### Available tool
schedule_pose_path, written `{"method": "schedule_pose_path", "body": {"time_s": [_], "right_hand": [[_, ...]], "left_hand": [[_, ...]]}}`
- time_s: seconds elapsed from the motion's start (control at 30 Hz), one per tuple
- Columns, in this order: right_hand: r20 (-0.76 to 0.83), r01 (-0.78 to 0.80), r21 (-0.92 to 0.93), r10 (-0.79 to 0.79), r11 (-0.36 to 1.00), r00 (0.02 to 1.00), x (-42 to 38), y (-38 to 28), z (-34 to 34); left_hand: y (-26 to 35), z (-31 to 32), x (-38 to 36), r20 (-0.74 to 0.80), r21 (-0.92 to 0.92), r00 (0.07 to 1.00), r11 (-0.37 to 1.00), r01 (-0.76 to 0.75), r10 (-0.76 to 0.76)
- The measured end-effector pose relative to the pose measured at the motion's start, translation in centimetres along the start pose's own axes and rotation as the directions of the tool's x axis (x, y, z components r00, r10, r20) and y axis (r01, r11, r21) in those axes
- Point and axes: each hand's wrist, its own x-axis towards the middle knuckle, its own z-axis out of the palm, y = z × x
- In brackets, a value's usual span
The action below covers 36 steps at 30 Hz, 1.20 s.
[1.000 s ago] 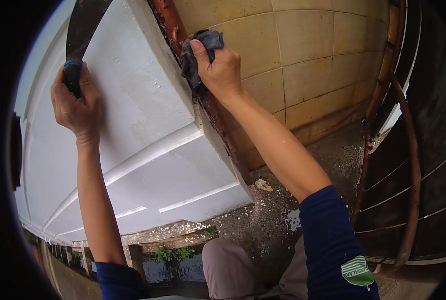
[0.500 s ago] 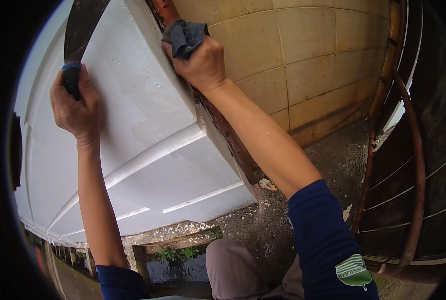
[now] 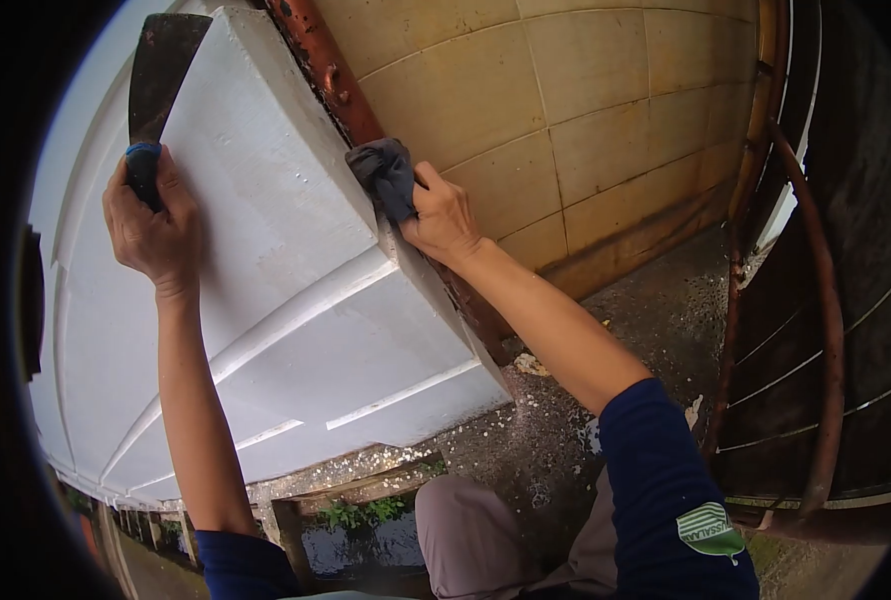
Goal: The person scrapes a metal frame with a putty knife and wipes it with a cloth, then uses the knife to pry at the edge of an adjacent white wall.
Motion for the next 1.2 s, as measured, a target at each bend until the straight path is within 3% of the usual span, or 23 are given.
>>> {"method": "schedule_pose_path", "body": {"time_s": [0.23,0.37,0.43,0.57,0.67,0.77,0.87,1.0,1.03,1.13,1.17,1.2], "right_hand": [[0.264,-0.046,-0.164,0.089,0.985,0.960,8.1,-1.9,-1.4],[0.321,-0.101,-0.137,0.141,0.985,0.937,2.8,0.8,-1.0],[0.359,-0.235,-0.056,0.240,0.970,0.902,1.3,0.4,-1.0],[0.408,-0.329,-0.053,0.321,0.943,0.855,4.4,-0.9,-1.9],[0.421,-0.352,0.088,0.286,0.932,0.861,5.4,-0.8,-2.1],[0.388,-0.280,0.020,0.251,0.960,0.887,8.6,-3.1,-2.9],[0.369,-0.129,-0.191,0.193,0.973,0.909,8.4,-1.8,-2.3],[0.389,-0.038,-0.138,0.089,0.990,0.917,0.3,2.2,-1.7],[0.422,0.046,-0.202,0.044,0.978,0.905,-2.5,3.5,-1.3],[0.149,0.102,0.027,-0.104,0.994,0.983,-2.2,2.7,-1.4],[0.019,0.069,0.021,-0.070,0.997,0.997,-0.8,2.7,-0.9],[-0.064,0.150,0.022,-0.149,0.988,0.987,2.2,2.2,-0.6]], "left_hand": [[-0.4,0.2,-0.3,0.014,0.024,1.000,1.000,0.000,0.000],[-0.6,0.5,-0.2,0.000,0.028,1.000,1.000,-0.003,0.003],[-0.6,0.2,-0.4,0.020,0.033,1.000,0.999,-0.005,0.004],[-0.7,0.3,-0.4,0.019,0.001,1.000,1.000,-0.006,0.006],[-0.9,0.3,-0.3,0.030,-0.007,0.999,1.000,-0.017,0.017],[-1.1,0.0,-0.8,0.069,-0.021,0.998,1.000,0.008,-0.007],[-1.3,0.3,-0.8,0.065,-0.028,0.997,0.999,0.035,-0.033],[-1.2,0.4,-0.4,0.014,-0.023,0.999,0.999,-0.034,0.034],[-1.0,0.2,-0.3,0.011,-0.028,0.998,0.998,-0.059,0.060],[-0.7,0.2,-0.2,-0.002,-0.022,0.998,0.998,-0.059,0.059],[-0.9,0.3,-0.2,-0.001,-0.007,0.999,0.999,-0.051,0.051],[-1.2,0.4,-0.3,0.015,-0.001,0.999,0.999,-0.047,0.047]]}}
